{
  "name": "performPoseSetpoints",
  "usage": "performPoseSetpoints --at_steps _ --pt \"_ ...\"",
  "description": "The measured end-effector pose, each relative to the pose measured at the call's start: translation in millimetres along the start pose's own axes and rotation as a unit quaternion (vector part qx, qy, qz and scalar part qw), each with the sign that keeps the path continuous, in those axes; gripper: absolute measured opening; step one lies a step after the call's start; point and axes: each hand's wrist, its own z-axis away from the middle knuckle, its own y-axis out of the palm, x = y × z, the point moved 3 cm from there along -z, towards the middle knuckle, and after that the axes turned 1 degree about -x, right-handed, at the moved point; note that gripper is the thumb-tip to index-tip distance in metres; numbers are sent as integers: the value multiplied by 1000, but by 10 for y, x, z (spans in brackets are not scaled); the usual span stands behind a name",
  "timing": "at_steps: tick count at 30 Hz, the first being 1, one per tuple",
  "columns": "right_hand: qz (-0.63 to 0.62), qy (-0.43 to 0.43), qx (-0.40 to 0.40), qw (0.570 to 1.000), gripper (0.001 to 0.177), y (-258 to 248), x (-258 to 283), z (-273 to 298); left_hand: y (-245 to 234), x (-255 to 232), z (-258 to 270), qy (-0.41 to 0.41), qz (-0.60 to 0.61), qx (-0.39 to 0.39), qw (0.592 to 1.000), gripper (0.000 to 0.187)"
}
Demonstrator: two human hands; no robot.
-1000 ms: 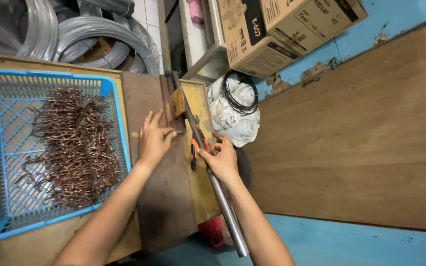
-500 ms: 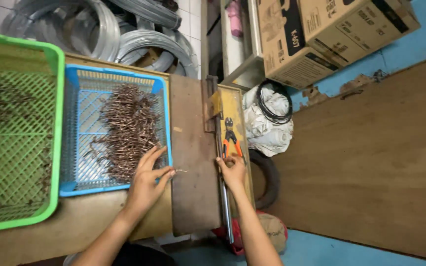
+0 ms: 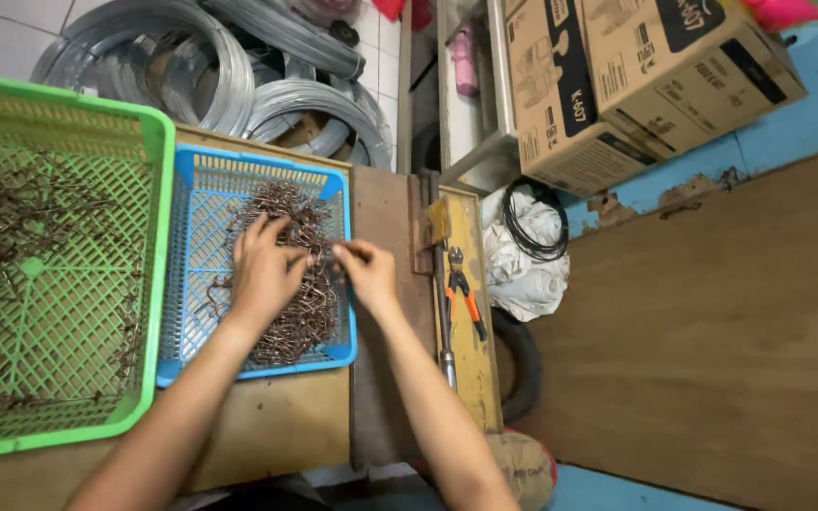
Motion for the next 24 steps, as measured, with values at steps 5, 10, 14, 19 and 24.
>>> performPoseSetpoints --at_steps 5,10,14,19,24 --pt "244 -68 -9 967 15 214 -374 -989 290 121 -510 8 -94 4 995 10" --pt "456 -161 82 872 15 430 303 -1046 511 125 -724 25 -207 10 978 19" --pt "501 -197 83 839 18 497 365 -1111 166 -72 -636 15 -176 32 984 11" --pt "488 -201 52 848 18 345 202 -1020 -418 -82 -242 56 -58 18 997 9" --pt "309 -272 25 911 19 232 72 -838 -921 344 417 143 77 -92 982 16"
